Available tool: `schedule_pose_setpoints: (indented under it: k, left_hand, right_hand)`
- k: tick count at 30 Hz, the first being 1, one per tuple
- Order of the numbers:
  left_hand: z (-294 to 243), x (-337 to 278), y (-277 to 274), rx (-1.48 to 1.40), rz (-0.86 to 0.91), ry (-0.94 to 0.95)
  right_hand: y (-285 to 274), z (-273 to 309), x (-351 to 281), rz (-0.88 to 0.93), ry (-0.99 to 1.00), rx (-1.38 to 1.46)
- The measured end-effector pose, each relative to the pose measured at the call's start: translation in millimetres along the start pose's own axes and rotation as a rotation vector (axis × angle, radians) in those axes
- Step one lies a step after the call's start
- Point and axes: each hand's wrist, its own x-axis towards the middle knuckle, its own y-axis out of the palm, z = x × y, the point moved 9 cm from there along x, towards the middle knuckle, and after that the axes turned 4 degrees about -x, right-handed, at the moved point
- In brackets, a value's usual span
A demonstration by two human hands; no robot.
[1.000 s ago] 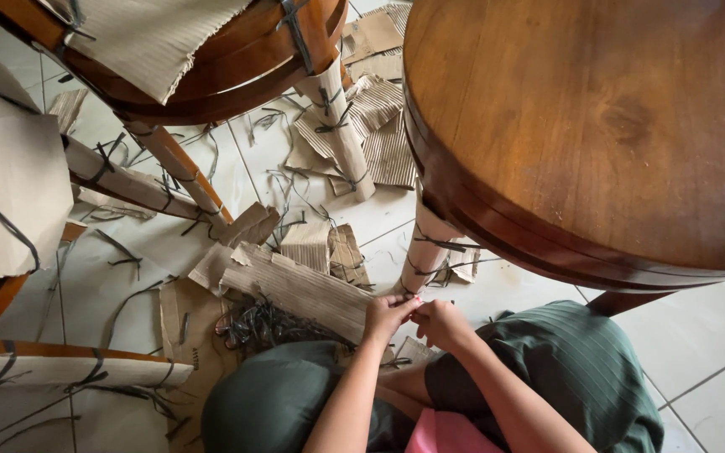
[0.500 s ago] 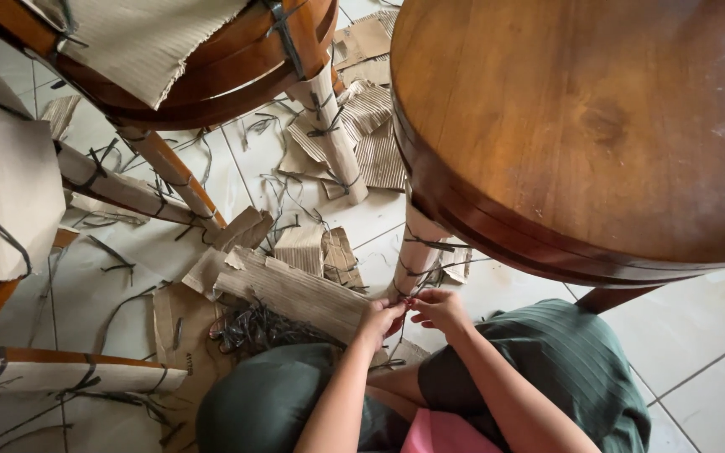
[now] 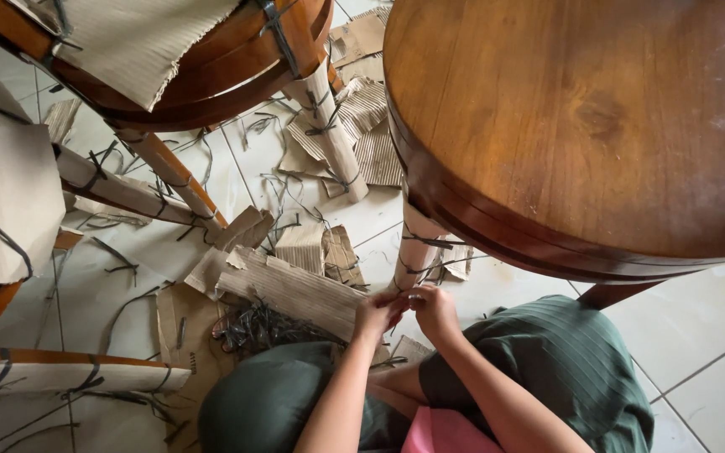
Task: Wrapping wooden chair legs with protective cardboard and securing them with plastic ties for transport.
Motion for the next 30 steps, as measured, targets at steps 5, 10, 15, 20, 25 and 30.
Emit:
schedule_pose_setpoints:
  k: [5,10,15,20,25,30]
  left_hand:
    - [5,5,-5,-0.085,-0.052,-0.010]
    - [-4,-3,-5,0.023,-0.053,0.004]
    - [-20,-18,-2,0.113,-0.024,0.016]
    - [-38,-31,-7,0.194,-0.022,0.077]
    - [-39,-37,2,0.190,-0.048,0.071]
    - [-29,-29,-2,0.018,-0.042,-0.011]
  right_hand:
    - [-5,-5,1,-0.002,0.177,0.207]
    - [15,-29,0,0.023,0.309,0.320]
    - [29,-29,-15,0.080,0.578,0.724]
    - [59,-66,-23,0.091,0.852,0.947]
    - [50,-57,-25,0.134,0.883,0.941]
    - [53,-61,-19,0.159,0.851,0.876]
